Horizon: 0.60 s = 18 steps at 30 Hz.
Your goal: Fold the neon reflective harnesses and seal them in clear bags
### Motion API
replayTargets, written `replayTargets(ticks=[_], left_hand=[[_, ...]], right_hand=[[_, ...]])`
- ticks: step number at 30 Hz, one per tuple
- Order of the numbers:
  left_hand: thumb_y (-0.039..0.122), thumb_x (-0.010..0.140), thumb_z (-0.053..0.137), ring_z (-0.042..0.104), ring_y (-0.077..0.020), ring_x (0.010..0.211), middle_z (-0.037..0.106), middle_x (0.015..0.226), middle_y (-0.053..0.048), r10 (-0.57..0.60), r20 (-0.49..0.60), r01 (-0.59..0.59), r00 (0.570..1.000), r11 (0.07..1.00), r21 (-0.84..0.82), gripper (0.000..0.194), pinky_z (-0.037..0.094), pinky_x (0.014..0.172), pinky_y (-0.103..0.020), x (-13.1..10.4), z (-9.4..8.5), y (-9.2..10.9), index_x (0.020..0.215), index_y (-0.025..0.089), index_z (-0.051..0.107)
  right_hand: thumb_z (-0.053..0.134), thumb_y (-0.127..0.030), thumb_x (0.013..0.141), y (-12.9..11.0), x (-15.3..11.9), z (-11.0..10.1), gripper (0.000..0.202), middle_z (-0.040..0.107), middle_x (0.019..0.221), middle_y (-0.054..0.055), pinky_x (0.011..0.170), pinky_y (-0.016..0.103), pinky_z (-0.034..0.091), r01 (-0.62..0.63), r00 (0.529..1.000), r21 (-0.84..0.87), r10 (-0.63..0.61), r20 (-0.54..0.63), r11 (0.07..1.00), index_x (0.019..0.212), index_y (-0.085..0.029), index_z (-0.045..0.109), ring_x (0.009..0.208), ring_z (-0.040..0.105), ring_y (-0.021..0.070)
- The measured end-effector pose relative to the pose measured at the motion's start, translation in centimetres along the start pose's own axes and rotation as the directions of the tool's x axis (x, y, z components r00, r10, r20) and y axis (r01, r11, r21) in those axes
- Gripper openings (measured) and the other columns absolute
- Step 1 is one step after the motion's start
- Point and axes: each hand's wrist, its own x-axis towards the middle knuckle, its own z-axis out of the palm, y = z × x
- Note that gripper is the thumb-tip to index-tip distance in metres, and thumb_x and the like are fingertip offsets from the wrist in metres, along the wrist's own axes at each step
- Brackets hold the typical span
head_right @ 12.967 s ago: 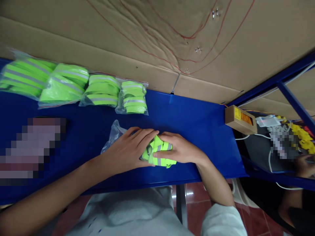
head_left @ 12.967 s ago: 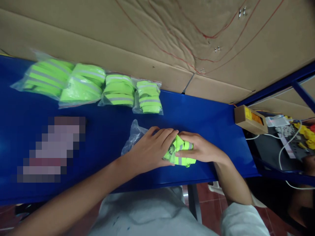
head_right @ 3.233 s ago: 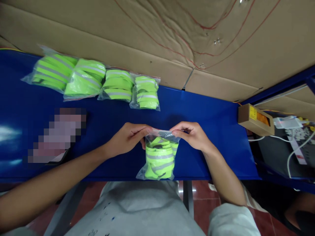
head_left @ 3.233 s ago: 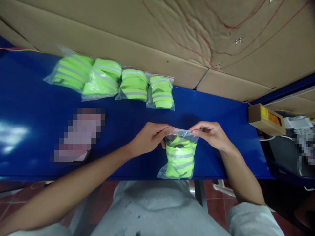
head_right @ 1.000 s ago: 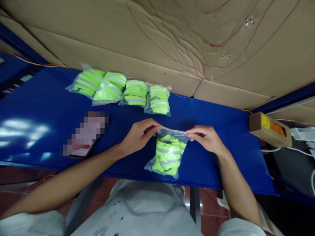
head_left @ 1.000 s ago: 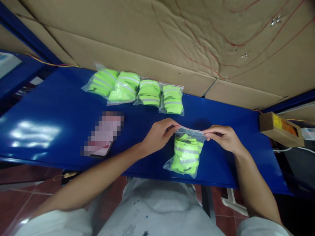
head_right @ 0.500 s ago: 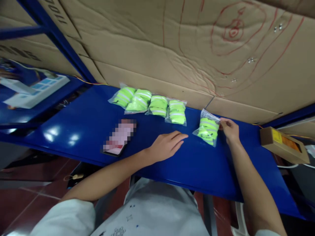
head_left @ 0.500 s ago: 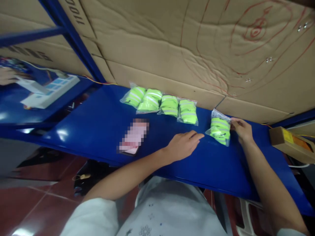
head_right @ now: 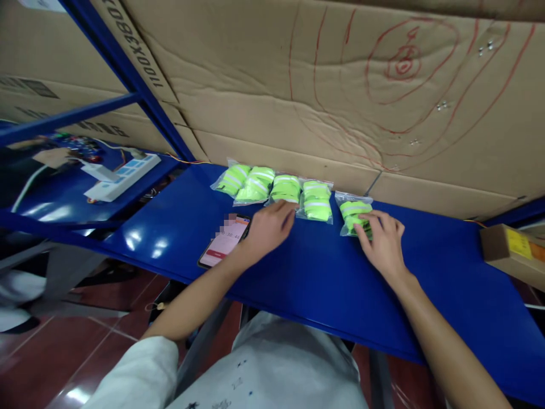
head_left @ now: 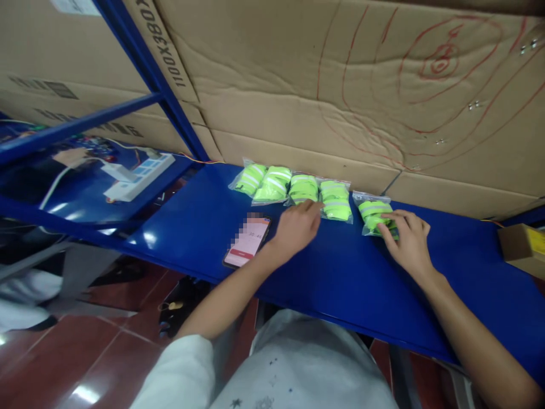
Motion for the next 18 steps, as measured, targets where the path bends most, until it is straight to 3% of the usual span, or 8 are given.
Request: replayTargets(ticks=[2,5,7,8,11,14,18], left_hand=[[0.025,0.104,0.043,0.070,-0.0248,0.102,0.071,0.115,-0.012,-0.156,-0.019,0.157,0.988,0.983,0.097,0.030,0.053,0.087,-0.034,1.6,-1.1,-2.2,0.125,0.020,0.065],[0.035,0.104,0.043,0.067,-0.0328,0.113,0.067,0.123,-0.019,-0.308,-0.073,0.316,0.949,0.935,0.164,0.037,0.052,0.095,-0.043,4.9,-2.3,-5.9,0.128,0.015,0.062],[0.052,0.099,0.052,0.054,-0.0412,0.133,0.055,0.144,-0.025,-0.526,-0.047,0.519,0.849,0.814,0.261,0.056,0.047,0.106,-0.053,7.1,-2.4,-8.0,0.140,0.014,0.055],[0.058,0.092,0.060,0.046,-0.0445,0.141,0.046,0.153,-0.027,-0.617,0.023,0.585,0.786,0.756,0.294,0.069,0.044,0.110,-0.057,8.1,-2.3,-8.9,0.145,0.013,0.050],[0.050,0.076,0.081,0.043,-0.0499,0.143,0.047,0.152,-0.031,-0.698,0.103,0.646,0.709,0.701,0.302,0.084,0.042,0.112,-0.061,9.9,-1.6,-10.5,0.144,0.011,0.052],[0.031,0.076,0.079,0.056,-0.0462,0.132,0.063,0.136,-0.029,-0.688,0.103,0.653,0.719,0.718,0.239,0.072,0.046,0.108,-0.057,10.1,-2.0,-10.8,0.141,0.010,0.054],[0.028,0.086,0.066,0.059,-0.0377,0.132,0.064,0.137,-0.023,-0.573,0.047,0.569,0.818,0.819,0.070,0.064,0.046,0.111,-0.050,9.3,-4.9,-9.0,0.146,0.013,0.050]], right_hand=[[0.057,-0.045,0.102,-0.6,-1.5,-0.8,0.033,0.066,0.128,0.015,0.107,0.053,0.042,0.062,0.997,-0.109,-0.057,0.046,0.992,0.120,-0.020,0.071,0.120,0.062,0.0338],[0.052,-0.044,0.104,-0.9,-2.0,-0.6,0.040,0.065,0.132,0.016,0.109,0.049,0.048,0.120,0.984,-0.023,-0.116,0.136,0.992,0.130,-0.017,0.066,0.125,0.061,0.0328],[0.048,-0.046,0.106,-0.9,-1.5,0.1,0.047,0.060,0.144,0.017,0.117,0.048,0.045,0.149,0.960,0.073,-0.162,0.227,0.986,0.140,-0.016,0.060,0.137,0.056,0.0318],[0.047,-0.046,0.106,-0.9,-1.1,0.5,0.049,0.056,0.150,0.016,0.121,0.048,0.042,0.150,0.948,0.113,-0.176,0.265,0.982,0.143,-0.016,0.058,0.142,0.052,0.0310],[0.044,-0.046,0.107,-0.7,-0.4,1.4,0.049,0.049,0.158,0.014,0.126,0.048,0.038,0.123,0.939,0.201,-0.179,0.293,0.972,0.146,-0.018,0.056,0.149,0.045,0.0286],[0.046,-0.044,0.107,-0.5,-0.7,1.3,0.048,0.045,0.161,0.013,0.127,0.050,0.036,0.125,0.957,0.248,-0.182,0.226,0.961,0.148,-0.021,0.053,0.152,0.041,0.0286],[0.051,-0.040,0.105,-1.4,-1.4,0.3,0.046,0.047,0.158,0.014,0.124,0.054,0.038,0.143,0.982,0.263,-0.171,0.085,0.954,0.148,-0.024,0.051,0.149,0.044,0.0309]])
